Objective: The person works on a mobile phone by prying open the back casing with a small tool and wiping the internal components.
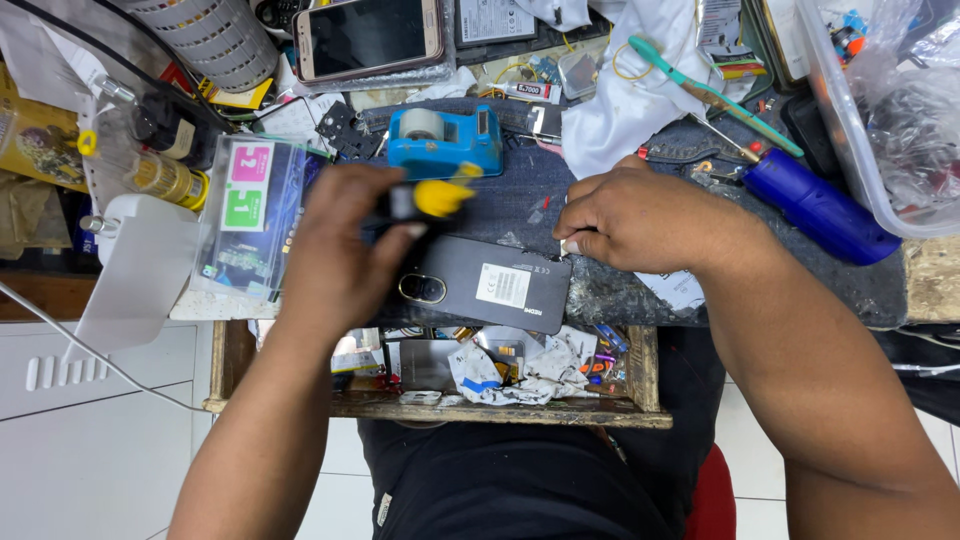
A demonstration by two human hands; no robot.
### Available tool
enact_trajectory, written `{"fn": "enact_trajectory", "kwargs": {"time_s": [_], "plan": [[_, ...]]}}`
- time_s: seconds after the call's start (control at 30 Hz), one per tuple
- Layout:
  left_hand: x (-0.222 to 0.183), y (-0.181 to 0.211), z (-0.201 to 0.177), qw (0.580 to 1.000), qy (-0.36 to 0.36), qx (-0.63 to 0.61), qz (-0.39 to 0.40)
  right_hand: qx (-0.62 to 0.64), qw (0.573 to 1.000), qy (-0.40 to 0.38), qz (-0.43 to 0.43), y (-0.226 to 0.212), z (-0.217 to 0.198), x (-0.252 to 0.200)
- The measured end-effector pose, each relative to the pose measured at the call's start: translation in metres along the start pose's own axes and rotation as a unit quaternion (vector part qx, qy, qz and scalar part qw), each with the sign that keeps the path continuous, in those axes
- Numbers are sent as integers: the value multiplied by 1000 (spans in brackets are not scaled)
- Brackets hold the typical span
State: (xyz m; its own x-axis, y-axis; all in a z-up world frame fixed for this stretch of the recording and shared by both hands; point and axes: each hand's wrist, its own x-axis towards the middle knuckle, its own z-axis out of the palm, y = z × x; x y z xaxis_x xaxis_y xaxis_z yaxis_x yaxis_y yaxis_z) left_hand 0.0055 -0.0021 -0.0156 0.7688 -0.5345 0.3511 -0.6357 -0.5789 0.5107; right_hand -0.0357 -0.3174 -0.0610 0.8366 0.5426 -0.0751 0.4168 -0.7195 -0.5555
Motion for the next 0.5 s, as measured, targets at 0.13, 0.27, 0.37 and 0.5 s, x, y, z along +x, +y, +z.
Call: {"fn": "enact_trajectory", "kwargs": {"time_s": [0.13, 0.27, 0.37, 0.5], "plan": [[-18, -40, -4, 973, 67, -121, -182, -8, 1000, -1, -22, 1, 0, 1], [-30, -61, -5, 956, 81, -177, -220, -4, 1000, 1, -30, 2, -1, 3], [-38, -57, -7, 957, 71, -152, -235, -7, 999, 7, -34, -1, -1, 1], [-44, -51, -7, 963, 77, -126, -228, -89, 993, 29, -67, -8, -1, -3]]}}
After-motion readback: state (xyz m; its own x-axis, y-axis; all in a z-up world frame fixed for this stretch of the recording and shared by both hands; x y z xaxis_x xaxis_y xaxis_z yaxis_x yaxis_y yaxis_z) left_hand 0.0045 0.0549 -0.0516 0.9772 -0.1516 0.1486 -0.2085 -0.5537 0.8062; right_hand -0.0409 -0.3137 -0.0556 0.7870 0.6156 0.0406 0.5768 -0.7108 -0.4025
